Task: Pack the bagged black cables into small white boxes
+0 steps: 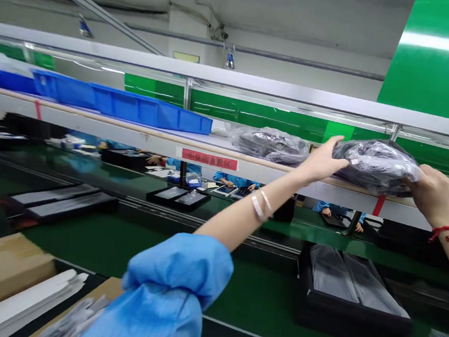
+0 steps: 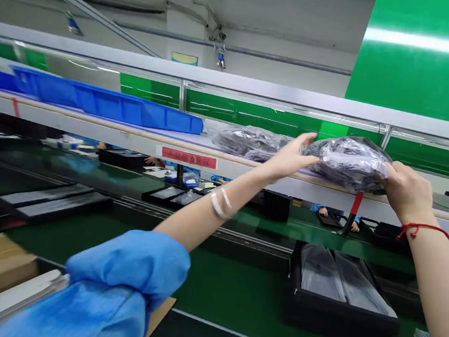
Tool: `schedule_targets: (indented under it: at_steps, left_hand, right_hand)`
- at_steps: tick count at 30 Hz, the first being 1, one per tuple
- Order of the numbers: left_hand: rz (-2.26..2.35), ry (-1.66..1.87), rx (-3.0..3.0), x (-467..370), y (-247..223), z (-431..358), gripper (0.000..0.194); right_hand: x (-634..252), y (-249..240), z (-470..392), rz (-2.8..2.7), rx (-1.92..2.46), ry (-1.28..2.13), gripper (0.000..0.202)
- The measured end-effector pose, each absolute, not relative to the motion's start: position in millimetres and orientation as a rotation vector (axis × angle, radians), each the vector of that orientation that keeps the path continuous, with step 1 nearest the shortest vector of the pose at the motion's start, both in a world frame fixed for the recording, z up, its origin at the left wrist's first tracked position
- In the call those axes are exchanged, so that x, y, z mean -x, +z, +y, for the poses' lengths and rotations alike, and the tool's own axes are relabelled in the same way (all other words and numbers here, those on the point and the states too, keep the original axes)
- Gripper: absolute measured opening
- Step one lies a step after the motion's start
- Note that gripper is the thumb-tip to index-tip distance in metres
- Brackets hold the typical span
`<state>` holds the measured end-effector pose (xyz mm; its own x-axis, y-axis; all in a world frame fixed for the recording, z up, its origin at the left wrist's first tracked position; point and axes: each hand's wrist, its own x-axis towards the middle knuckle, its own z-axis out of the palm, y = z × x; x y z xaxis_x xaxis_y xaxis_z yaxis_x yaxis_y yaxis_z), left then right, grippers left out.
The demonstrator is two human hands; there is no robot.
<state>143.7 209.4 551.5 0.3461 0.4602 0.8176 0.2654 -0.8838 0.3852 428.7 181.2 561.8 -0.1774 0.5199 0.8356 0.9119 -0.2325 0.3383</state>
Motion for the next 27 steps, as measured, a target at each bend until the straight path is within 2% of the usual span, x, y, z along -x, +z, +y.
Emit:
schedule_targets:
  at_steps: [2,4,6,7,10,15,21,24,27]
  left_hand:
    - [0.924,1.595,-2.818,-104.7,557.6,196.3,0.071]
    - [1.394,1.296,-3.026,-66.4,558.6,193.4,0.078]
    - [1.789,1.077,-2.905,-38.6,553.7,202.0,0.067]
    - [1.830,1.140,-2.859,-30.8,549.5,209.4,0.058]
    - [1.688,1.521,-2.774,-31.6,535.3,232.2,0.036]
    - [1.365,1.810,-2.729,-79.9,526.7,249.9,0.024]
    - [0.928,2.052,-2.622,-136.0,534.5,264.9,0.033]
    - [0.834,2.052,-2.599,-141.1,537.9,271.5,0.046]
    - [0.813,2.002,-2.601,-130.2,544.8,269.3,0.047]
  right_hand:
    - [-426.9,557.8,177.8,-1.620,1.723,-1.392,0.028]
    - [-420.6,560.6,173.1,-1.648,1.762,-1.376,0.031]
    - [-410.7,566.8,167.8,-1.689,1.807,-1.351,0.035]
    - [-404.6,569.8,164.6,-1.714,1.824,-1.339,0.036]
    - [-383.1,573.4,151.4,-1.809,1.838,-1.318,0.035]
    - [-358.1,567.8,139.3,-1.926,1.783,-1.327,0.038]
    - [-379.7,568.1,175.6,-1.845,1.847,-1.293,0.039]
    - [-392.1,561.9,188.0,-1.868,1.827,-1.287,0.036]
    - [-401.2,550.5,187.7,-1.923,1.739,-1.314,0.032]
